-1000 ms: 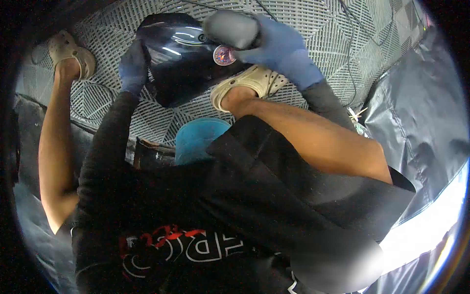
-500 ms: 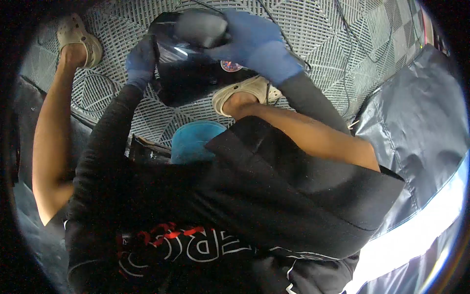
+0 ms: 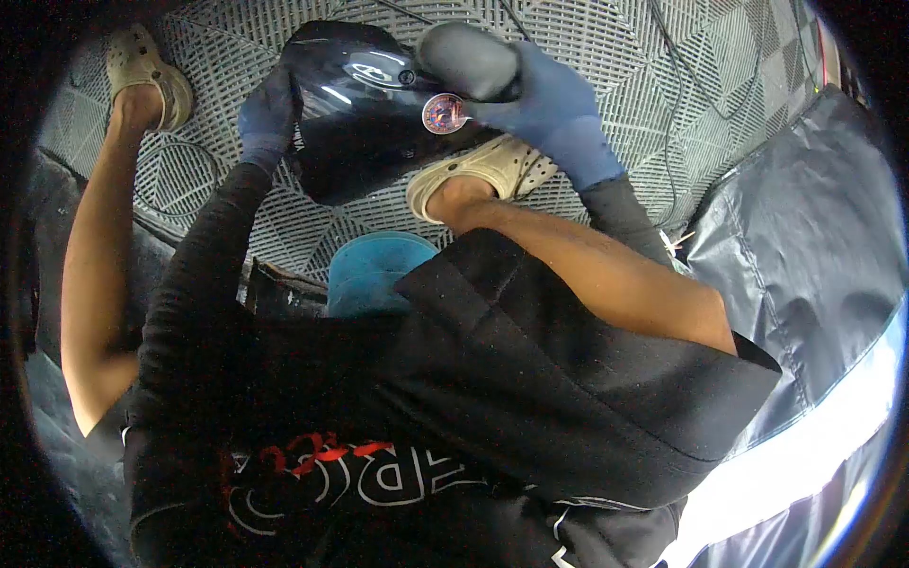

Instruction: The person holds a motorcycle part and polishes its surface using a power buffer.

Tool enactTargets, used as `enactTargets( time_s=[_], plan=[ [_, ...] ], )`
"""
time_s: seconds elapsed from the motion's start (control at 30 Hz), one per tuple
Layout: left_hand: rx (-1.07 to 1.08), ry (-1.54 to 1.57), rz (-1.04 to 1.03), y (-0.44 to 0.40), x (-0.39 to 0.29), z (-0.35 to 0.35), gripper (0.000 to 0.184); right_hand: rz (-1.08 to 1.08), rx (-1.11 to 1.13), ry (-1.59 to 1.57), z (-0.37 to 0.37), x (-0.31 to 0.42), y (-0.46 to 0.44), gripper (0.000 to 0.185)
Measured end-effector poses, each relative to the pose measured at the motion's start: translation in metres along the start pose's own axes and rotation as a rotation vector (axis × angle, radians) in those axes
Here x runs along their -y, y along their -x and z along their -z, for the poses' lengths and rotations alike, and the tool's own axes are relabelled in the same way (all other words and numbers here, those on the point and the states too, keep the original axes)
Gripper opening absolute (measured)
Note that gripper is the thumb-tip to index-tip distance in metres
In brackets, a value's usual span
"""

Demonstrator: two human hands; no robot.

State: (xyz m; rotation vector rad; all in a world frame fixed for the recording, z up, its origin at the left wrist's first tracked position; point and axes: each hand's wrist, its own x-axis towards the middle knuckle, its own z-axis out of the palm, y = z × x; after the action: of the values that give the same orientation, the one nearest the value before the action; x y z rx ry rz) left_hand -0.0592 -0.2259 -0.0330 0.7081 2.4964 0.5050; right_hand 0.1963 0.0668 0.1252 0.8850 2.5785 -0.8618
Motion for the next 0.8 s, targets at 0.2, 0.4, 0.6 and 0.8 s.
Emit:
enactTargets(
  time_s=[0.2,0.4,0.6,0.8],
  plan=[
    [0.075,-0.131,-0.041,0.009,-0.026,0.02,0.044,0.125,0.138,0.031,0.0,0.087,-0.039,0.074],
    [0.034,-0.115,-0.117,0.002,0.002,-0.001,0.046,0.139,0.093,0.002,-0.009,0.077,-0.04,0.078],
    [-0.006,-0.038,-0.044,0.007,-0.011,0.009,0.053,-0.055,0.135,-0.128,0.001,-0.007,0.015,0.079],
    [0.039,-0.07,0.081,0.007,-0.019,0.013,0.061,-0.403,0.106,-0.245,0.008,-0.048,0.049,0.079]
  ],
)
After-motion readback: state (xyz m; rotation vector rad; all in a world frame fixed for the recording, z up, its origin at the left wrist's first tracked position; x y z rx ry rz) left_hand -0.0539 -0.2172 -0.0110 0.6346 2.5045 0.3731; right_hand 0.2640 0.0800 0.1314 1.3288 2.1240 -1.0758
